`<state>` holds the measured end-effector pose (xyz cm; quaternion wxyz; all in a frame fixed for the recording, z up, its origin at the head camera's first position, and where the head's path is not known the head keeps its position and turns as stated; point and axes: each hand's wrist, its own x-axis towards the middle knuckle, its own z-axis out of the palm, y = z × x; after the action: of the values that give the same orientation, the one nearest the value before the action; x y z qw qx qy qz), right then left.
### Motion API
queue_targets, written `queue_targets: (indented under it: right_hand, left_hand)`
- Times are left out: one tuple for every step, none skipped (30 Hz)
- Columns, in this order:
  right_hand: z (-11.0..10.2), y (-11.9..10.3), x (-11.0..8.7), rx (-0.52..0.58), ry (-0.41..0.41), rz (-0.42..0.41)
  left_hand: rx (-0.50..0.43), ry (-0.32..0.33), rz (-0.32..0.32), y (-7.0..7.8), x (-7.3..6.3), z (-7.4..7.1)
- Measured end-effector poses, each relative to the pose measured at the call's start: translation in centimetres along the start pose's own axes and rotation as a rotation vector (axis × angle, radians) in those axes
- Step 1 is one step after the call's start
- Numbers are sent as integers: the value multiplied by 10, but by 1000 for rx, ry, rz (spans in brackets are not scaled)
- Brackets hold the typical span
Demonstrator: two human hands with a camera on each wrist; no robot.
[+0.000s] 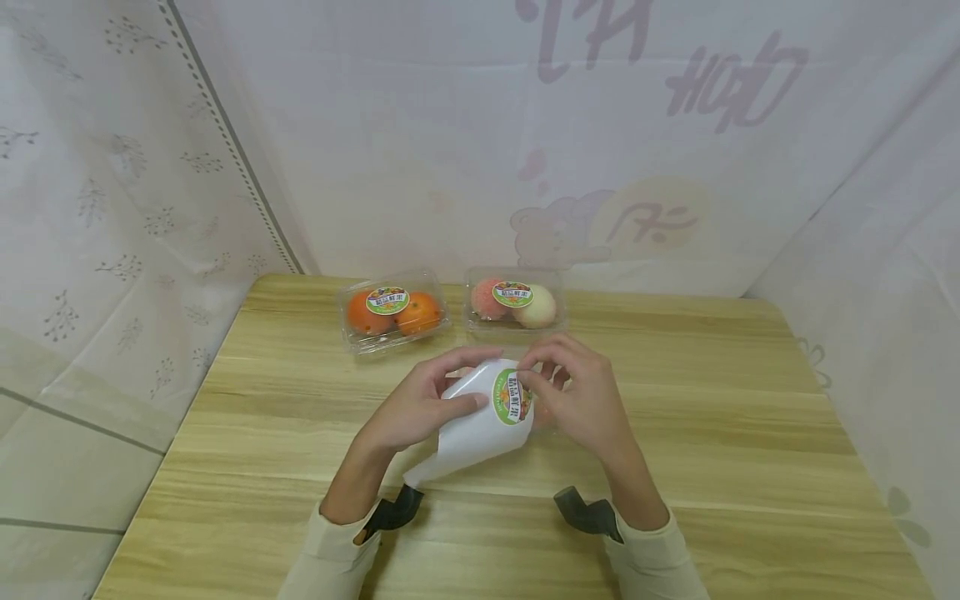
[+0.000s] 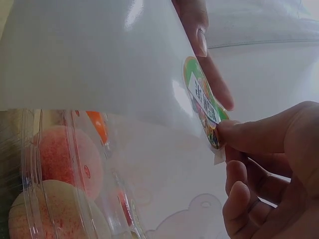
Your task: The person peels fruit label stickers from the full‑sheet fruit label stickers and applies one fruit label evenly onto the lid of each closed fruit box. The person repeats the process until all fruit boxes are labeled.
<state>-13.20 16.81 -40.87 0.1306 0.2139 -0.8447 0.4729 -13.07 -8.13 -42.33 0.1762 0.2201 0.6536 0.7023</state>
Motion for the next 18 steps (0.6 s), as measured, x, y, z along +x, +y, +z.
queue_targets:
  right_hand:
    - [0,0,0,-3,0,-3]
    - [0,0,0,-5,0,-5]
    - [0,0,0,-6,1,-9]
    - [0,0,0,-7,1,-11]
    - [0,0,0,-8,1,-13]
    - [0,0,0,-7,1,-16]
    - [0,0,0,-6,1,-19]
    - [0,0,0,-5,1,-21]
    - [0,1,0,-6,2,-24]
    - [0,1,0,-6,2,-25]
    - [0,1,0,-7,1,-27]
    - [0,1,0,-7,1,-28]
    - [0,1,0,-8,2,-29]
    - [0,1,0,-7,3,-33]
    - [0,2,0,-3,4,-37]
    - [0,2,0,-2,4,-39]
    - [0,2,0,1,5,-42]
    - [0,3,0,1,7,-44]
  left_hand:
    - [6,4,1,0,0,0]
    - [16,7,-1,0,0,0]
    - [22,9,-3,0,0,1]
    - [26,12,-6,1,-1,1]
    - [28,15,-10,1,-1,1]
    - [31,17,-15,1,-1,1]
    - [37,22,-20,1,-1,2]
    - [44,27,-26,1,-1,2]
    - [51,32,-30,1,-1,2]
    - [60,38,-30,1,-1,2]
    - [70,43,-31,1,-1,2]
    - [81,50,-31,1,-2,1]
    - [90,55,-31,1,-2,1]
    - [99,59,-30,1,-2,1]
    - [104,62,-31,1,-2,1]
    - [106,65,-33,1,-2,1]
    - [103,68,-39,2,-2,1]
    - [100,71,-44,2,-3,1]
